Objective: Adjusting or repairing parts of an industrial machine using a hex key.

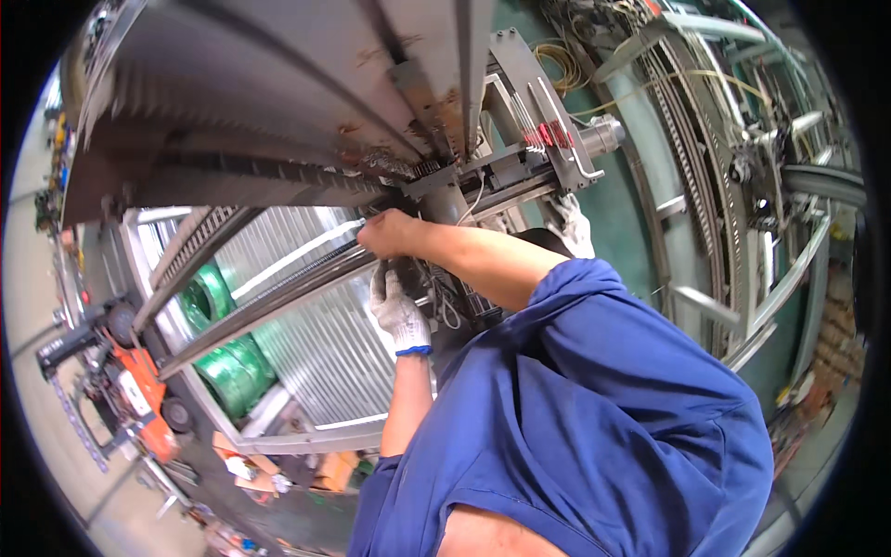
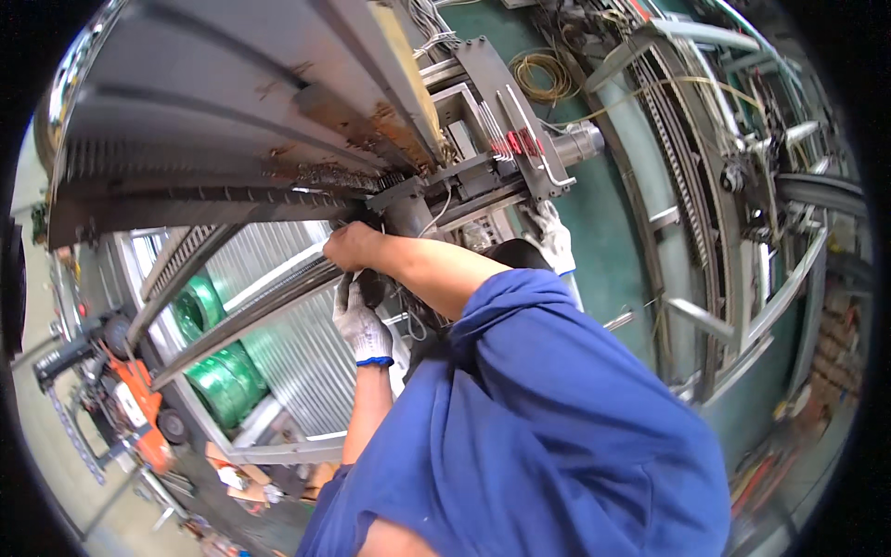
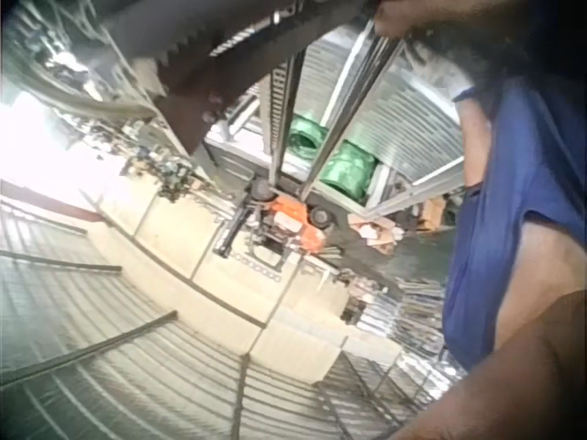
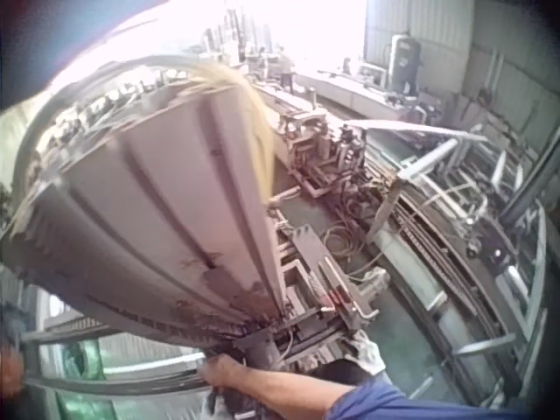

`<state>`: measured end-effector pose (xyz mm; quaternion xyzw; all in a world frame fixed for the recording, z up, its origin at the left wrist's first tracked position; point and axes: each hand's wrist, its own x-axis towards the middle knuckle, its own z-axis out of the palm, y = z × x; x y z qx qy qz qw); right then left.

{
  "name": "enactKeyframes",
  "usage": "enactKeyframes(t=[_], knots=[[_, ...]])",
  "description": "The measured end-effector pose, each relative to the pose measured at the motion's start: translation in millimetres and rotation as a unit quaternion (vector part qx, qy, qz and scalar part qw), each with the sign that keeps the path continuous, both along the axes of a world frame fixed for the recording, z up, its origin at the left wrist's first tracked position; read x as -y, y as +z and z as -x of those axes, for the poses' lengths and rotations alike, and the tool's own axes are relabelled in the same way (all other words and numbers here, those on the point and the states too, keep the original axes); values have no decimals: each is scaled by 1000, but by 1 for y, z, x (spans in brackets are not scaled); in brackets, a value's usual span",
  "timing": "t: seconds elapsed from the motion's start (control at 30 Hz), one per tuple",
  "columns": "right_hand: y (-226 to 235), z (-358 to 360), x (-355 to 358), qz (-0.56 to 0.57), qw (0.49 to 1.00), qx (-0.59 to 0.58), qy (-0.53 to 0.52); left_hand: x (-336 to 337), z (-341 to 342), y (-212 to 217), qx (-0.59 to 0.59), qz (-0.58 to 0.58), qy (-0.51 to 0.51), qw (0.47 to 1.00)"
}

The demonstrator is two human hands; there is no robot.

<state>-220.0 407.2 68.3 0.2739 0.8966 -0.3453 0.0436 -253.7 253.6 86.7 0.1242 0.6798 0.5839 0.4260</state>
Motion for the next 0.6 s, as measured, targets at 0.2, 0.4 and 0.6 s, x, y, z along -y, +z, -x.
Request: enactKeyframes(t=[0.2, 0.4, 0.6], knots=[[61, -81, 23, 63, 942, -246, -220, -16, 3, 20, -53, -23, -81, 995], [51, -222, 45, 114, 783, -381, -478, -27, -26, 27, -205, 51, -270, 939], [-13, -279, 70, 361, 488, -529, -594, -40, -62, 27, -491, 10, -395, 777]])
